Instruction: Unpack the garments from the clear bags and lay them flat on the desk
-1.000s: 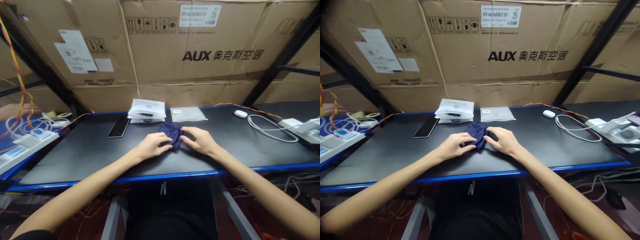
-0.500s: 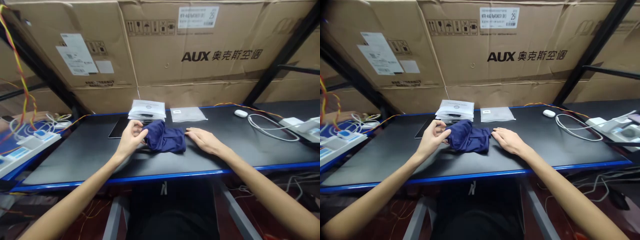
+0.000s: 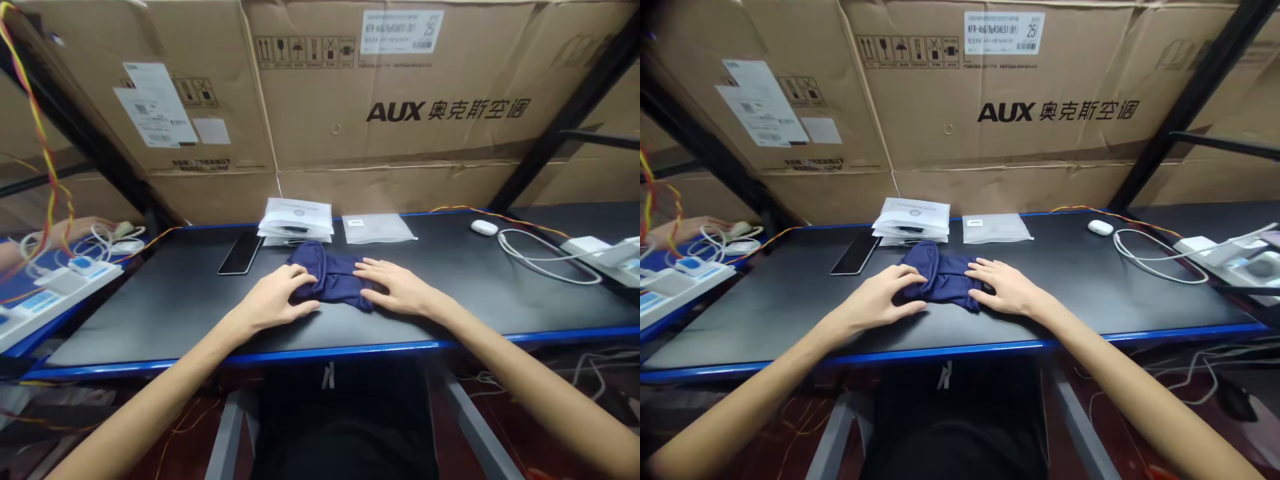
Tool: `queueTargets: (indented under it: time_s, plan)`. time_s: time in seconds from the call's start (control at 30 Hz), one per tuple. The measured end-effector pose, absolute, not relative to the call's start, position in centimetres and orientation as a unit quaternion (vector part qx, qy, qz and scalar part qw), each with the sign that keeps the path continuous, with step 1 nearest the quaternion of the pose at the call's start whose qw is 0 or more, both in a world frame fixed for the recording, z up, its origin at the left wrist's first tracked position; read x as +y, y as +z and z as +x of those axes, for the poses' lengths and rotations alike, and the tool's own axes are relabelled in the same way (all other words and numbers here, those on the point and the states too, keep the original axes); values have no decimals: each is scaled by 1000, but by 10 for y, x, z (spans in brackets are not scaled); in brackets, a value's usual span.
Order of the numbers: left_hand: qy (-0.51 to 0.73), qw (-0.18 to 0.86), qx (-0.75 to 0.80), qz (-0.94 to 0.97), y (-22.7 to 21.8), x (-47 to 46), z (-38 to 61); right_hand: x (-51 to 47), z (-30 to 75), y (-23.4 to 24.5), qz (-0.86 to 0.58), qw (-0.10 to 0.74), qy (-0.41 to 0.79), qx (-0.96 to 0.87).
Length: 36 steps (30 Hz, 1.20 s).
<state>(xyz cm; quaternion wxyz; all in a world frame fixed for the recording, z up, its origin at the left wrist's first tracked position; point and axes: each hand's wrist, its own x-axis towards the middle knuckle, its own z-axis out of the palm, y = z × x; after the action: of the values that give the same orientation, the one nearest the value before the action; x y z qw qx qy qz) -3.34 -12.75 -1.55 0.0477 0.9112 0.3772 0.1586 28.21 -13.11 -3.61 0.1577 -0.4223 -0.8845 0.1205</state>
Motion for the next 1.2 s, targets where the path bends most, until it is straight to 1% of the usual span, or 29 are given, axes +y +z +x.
queueTargets:
  time_s: [0.1, 0.27, 0.37, 0.47, 0.57, 0.7, 0.77, 0.83, 0.9, 1.0, 1.1, 1.2]
  plan:
    - [159, 50, 372, 913, -17, -127, -25, -132, 293, -32, -431, 146, 135, -880]
    - [283, 99, 410, 861, -14, -125, -19, -133, 315, -33, -432, 162, 176, -870]
    - [349, 97, 468, 806, -6, -128, -24, -134, 329, -35, -441, 170, 190, -860]
    - [379, 83, 514, 765, 0, -130, -34, -134, 340, -38, -444, 186, 196, -854]
    - [353, 38, 551, 755, 0, -130, -48, -134, 345, -40, -446, 198, 196, -851]
    - [223, -37, 601, 767, -10, -129, -66, -134, 346, -40, -447, 204, 193, -849]
    - [147, -41, 614, 774, -13, -129, -72, -134, 345, -39, -447, 209, 193, -848]
    - [97, -29, 621, 777, -15, -129, -77, -135, 345, -38, -446, 214, 191, -848]
    - [94, -35, 616, 782, -13, -128, -79, -135, 344, -39, -448, 217, 185, -847]
    - [161, -60, 555, 814, -11, -124, -78, -135, 344, -41, -457, 227, 170, -843]
    - [210, -5, 479, 852, -11, -117, -74, -134, 343, -43, -456, 248, 148, -842]
    - [194, 53, 476, 856, -15, -111, -71, -134, 342, -44, -447, 268, 134, -843]
